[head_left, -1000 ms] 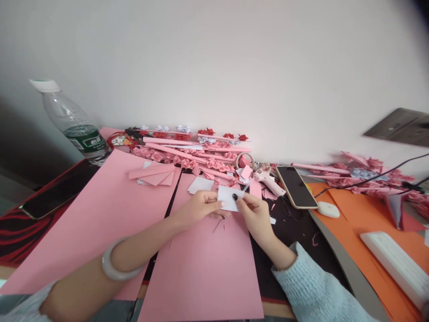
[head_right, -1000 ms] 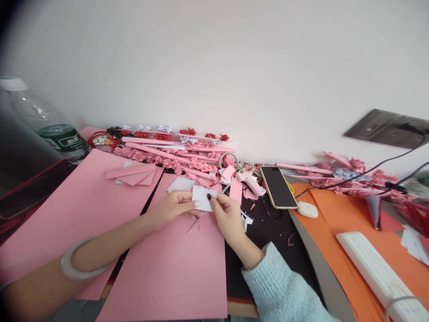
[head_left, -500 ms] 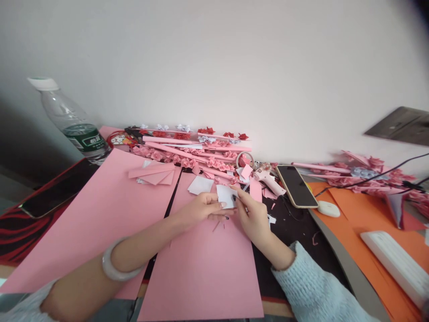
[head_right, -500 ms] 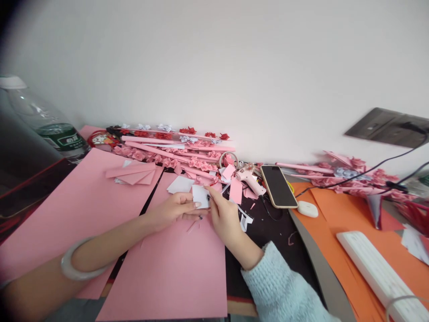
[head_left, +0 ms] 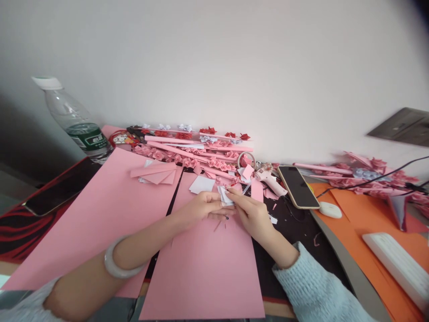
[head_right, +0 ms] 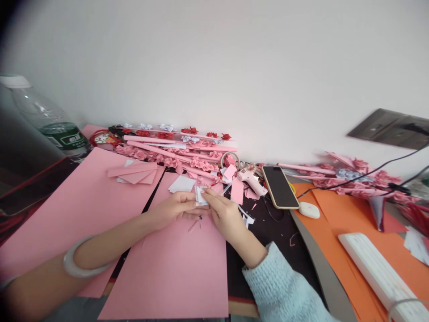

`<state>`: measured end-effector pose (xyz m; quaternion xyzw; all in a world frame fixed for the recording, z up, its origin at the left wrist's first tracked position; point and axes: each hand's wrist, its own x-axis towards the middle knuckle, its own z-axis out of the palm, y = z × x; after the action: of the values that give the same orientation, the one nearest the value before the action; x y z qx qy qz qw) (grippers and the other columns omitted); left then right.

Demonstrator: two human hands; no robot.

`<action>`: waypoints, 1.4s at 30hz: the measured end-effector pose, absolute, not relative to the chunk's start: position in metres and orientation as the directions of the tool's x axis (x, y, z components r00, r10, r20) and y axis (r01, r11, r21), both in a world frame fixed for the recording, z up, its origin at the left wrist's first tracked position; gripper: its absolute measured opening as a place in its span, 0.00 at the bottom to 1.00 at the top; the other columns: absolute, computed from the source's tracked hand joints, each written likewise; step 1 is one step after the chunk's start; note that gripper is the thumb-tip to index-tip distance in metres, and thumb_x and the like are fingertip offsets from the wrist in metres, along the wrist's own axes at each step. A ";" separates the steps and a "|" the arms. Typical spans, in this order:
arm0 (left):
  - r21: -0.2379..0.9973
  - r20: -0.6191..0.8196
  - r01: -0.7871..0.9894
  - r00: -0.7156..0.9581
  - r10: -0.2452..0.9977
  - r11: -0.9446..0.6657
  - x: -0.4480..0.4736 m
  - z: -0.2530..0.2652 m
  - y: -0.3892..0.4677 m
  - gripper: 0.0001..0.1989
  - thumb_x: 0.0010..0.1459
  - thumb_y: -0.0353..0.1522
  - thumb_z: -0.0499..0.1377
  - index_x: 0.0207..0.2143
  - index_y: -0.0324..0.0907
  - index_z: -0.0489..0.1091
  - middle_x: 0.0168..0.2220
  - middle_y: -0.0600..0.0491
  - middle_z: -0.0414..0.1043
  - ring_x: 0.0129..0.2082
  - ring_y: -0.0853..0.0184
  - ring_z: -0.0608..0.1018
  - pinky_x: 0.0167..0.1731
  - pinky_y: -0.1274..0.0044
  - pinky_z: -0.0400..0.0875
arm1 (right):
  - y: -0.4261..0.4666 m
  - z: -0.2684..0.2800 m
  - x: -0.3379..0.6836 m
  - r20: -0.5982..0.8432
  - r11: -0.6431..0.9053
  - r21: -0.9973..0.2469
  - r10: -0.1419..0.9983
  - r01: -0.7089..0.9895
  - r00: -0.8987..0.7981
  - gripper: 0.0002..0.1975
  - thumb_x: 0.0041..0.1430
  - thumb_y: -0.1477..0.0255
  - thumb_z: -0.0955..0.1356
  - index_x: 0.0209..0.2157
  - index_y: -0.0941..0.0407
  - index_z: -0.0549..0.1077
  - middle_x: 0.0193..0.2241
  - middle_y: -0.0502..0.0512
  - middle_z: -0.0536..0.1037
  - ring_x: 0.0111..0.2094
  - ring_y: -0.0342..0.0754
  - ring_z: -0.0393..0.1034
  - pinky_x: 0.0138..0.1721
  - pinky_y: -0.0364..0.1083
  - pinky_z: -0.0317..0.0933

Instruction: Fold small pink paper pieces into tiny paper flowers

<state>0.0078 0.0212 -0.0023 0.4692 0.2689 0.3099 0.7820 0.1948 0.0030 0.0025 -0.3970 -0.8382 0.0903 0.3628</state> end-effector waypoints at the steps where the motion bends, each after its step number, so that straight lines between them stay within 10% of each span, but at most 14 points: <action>1: 0.891 -0.128 -0.247 0.670 0.731 0.382 0.007 -0.003 0.022 0.11 0.55 0.34 0.59 0.37 0.36 0.72 0.44 0.42 0.73 0.48 0.56 0.74 0.44 0.68 0.69 | 0.004 0.002 0.196 0.531 0.683 -0.428 0.720 0.592 -0.447 0.22 0.57 0.83 0.59 0.51 0.55 0.69 0.50 0.58 0.71 0.51 0.48 0.67 0.51 0.48 0.64; 9: 0.808 -0.167 -0.292 0.719 0.674 0.512 0.004 -0.004 0.026 0.10 0.52 0.29 0.60 0.39 0.36 0.72 0.45 0.41 0.73 0.49 0.55 0.73 0.47 0.65 0.66 | 0.005 0.004 0.198 0.498 0.709 -0.451 0.704 0.542 -0.507 0.23 0.57 0.83 0.59 0.52 0.55 0.67 0.53 0.57 0.68 0.53 0.48 0.64 0.52 0.49 0.62; 20: 0.884 -0.175 -0.185 0.721 0.670 0.429 0.004 0.000 0.024 0.14 0.54 0.33 0.59 0.43 0.38 0.71 0.49 0.41 0.70 0.49 0.58 0.72 0.48 0.68 0.66 | 0.009 0.005 0.190 0.206 0.241 -0.943 0.964 0.228 -0.167 0.16 0.56 0.75 0.64 0.47 0.57 0.72 0.38 0.55 0.78 0.38 0.50 0.73 0.40 0.49 0.68; 32: 0.883 -0.165 -0.200 0.715 0.680 0.425 0.006 0.000 0.022 0.15 0.56 0.34 0.58 0.45 0.38 0.70 0.47 0.41 0.72 0.48 0.57 0.74 0.46 0.67 0.67 | 0.004 0.003 0.197 0.535 0.604 -0.575 0.788 0.552 -0.306 0.23 0.56 0.83 0.59 0.50 0.52 0.70 0.48 0.53 0.73 0.49 0.48 0.69 0.50 0.49 0.64; 42: 0.855 -0.152 -0.257 0.708 0.690 0.451 0.005 -0.003 0.024 0.12 0.54 0.32 0.60 0.40 0.36 0.71 0.45 0.40 0.73 0.49 0.54 0.72 0.45 0.66 0.68 | 0.005 0.003 0.200 0.534 0.692 -0.422 0.712 0.585 -0.457 0.26 0.55 0.85 0.59 0.53 0.52 0.66 0.52 0.55 0.69 0.51 0.49 0.66 0.51 0.49 0.64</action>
<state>0.0055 0.0235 -0.0030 0.4360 0.2483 0.2903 0.8149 0.2002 0.0054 0.0028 -0.3818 -0.8488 0.0893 0.3546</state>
